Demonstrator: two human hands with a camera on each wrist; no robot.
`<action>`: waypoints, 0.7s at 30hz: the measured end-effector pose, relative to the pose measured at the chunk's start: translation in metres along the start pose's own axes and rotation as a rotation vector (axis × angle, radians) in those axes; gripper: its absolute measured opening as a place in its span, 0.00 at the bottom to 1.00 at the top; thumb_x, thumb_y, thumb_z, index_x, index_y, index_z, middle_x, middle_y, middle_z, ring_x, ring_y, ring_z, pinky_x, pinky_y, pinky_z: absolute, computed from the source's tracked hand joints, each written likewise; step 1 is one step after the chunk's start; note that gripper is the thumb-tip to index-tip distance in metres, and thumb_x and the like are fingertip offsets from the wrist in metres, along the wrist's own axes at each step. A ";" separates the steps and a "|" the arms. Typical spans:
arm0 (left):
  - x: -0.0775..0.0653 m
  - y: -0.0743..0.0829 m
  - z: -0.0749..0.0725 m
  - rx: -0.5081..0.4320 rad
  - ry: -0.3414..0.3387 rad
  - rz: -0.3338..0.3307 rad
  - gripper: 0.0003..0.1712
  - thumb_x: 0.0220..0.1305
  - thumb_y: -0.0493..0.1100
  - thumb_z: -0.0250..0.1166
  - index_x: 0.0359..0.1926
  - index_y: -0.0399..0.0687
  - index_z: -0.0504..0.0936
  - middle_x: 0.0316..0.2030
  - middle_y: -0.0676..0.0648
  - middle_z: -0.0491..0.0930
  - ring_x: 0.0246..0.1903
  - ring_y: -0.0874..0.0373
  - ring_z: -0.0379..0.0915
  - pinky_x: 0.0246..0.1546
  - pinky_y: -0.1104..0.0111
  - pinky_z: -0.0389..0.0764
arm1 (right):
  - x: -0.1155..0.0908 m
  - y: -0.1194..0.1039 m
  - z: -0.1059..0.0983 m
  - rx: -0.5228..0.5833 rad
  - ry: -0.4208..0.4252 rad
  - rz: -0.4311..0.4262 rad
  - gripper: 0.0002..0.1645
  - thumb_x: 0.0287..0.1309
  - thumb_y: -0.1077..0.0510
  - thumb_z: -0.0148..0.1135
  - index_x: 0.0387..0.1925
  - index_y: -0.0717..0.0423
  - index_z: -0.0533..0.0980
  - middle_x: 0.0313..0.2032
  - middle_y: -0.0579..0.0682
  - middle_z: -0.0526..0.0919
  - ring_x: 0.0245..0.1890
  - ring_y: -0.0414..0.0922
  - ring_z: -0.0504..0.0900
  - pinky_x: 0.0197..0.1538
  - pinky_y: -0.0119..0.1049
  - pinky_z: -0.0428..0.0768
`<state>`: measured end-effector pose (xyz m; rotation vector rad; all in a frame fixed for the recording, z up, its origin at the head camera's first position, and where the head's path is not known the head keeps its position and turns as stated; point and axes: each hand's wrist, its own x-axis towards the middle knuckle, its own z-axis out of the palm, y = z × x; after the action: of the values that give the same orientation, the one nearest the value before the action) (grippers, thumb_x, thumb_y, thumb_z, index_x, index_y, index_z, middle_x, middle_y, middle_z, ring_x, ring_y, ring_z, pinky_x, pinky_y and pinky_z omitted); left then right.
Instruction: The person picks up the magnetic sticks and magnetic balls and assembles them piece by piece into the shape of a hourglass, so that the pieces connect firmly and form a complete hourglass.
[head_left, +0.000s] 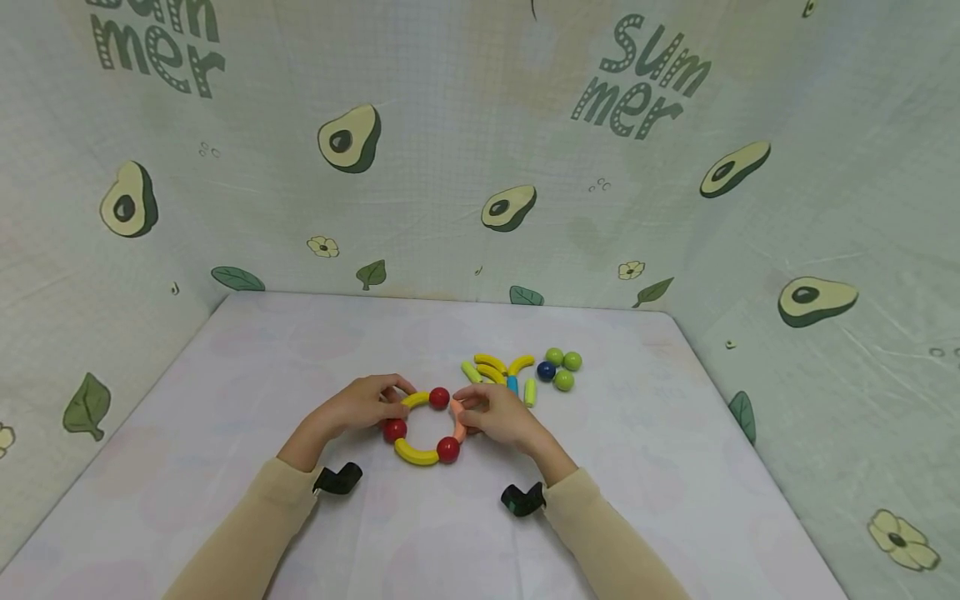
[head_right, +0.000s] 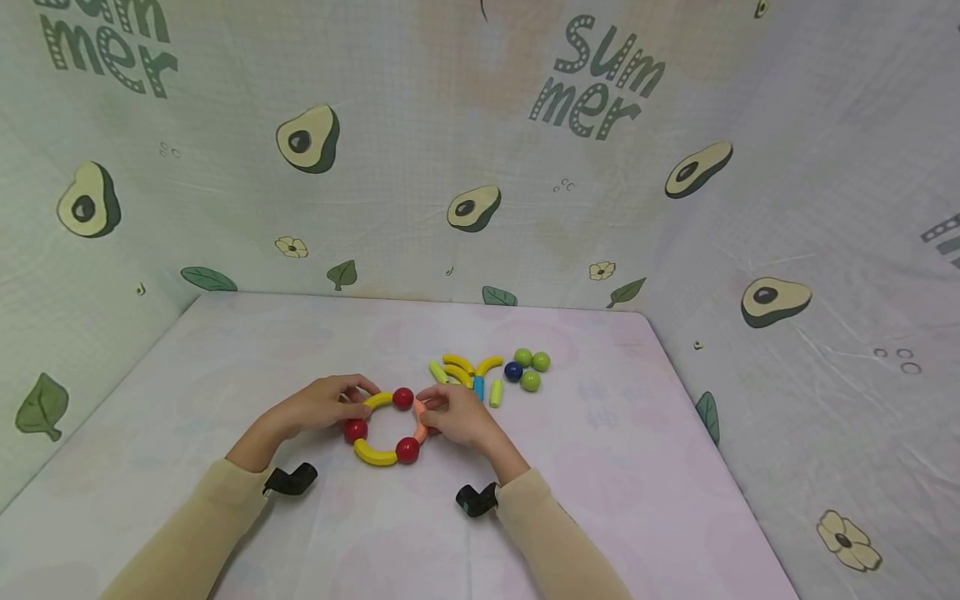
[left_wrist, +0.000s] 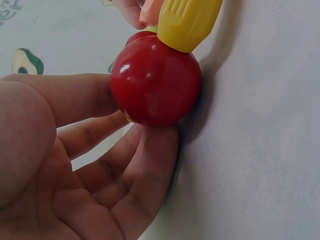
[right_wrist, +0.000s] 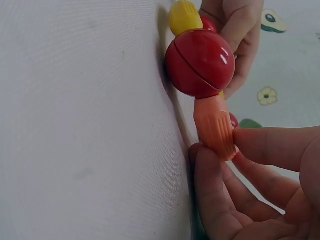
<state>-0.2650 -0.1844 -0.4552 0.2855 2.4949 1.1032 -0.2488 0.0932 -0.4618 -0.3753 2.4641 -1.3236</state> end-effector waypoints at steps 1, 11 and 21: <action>0.000 0.000 0.000 0.004 0.001 0.001 0.19 0.70 0.45 0.71 0.60 0.51 0.84 0.46 0.45 0.82 0.43 0.51 0.76 0.43 0.62 0.80 | 0.000 0.000 0.000 0.001 0.001 -0.002 0.19 0.71 0.56 0.69 0.61 0.51 0.83 0.49 0.49 0.88 0.40 0.43 0.85 0.48 0.38 0.84; -0.001 0.002 -0.001 0.034 -0.010 0.007 0.20 0.70 0.45 0.71 0.61 0.51 0.83 0.48 0.45 0.81 0.45 0.51 0.76 0.45 0.59 0.80 | 0.002 0.002 0.001 0.014 0.006 0.001 0.19 0.70 0.55 0.70 0.60 0.52 0.83 0.49 0.50 0.88 0.39 0.43 0.86 0.45 0.36 0.85; 0.000 0.000 0.001 0.044 -0.019 0.012 0.20 0.71 0.45 0.70 0.61 0.51 0.83 0.49 0.45 0.81 0.46 0.51 0.76 0.46 0.59 0.80 | 0.002 0.002 0.003 -0.002 0.004 0.008 0.19 0.70 0.54 0.70 0.60 0.52 0.84 0.49 0.49 0.88 0.39 0.44 0.85 0.44 0.36 0.85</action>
<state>-0.2651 -0.1838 -0.4556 0.3222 2.5059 1.0468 -0.2502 0.0915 -0.4656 -0.3634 2.4679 -1.3211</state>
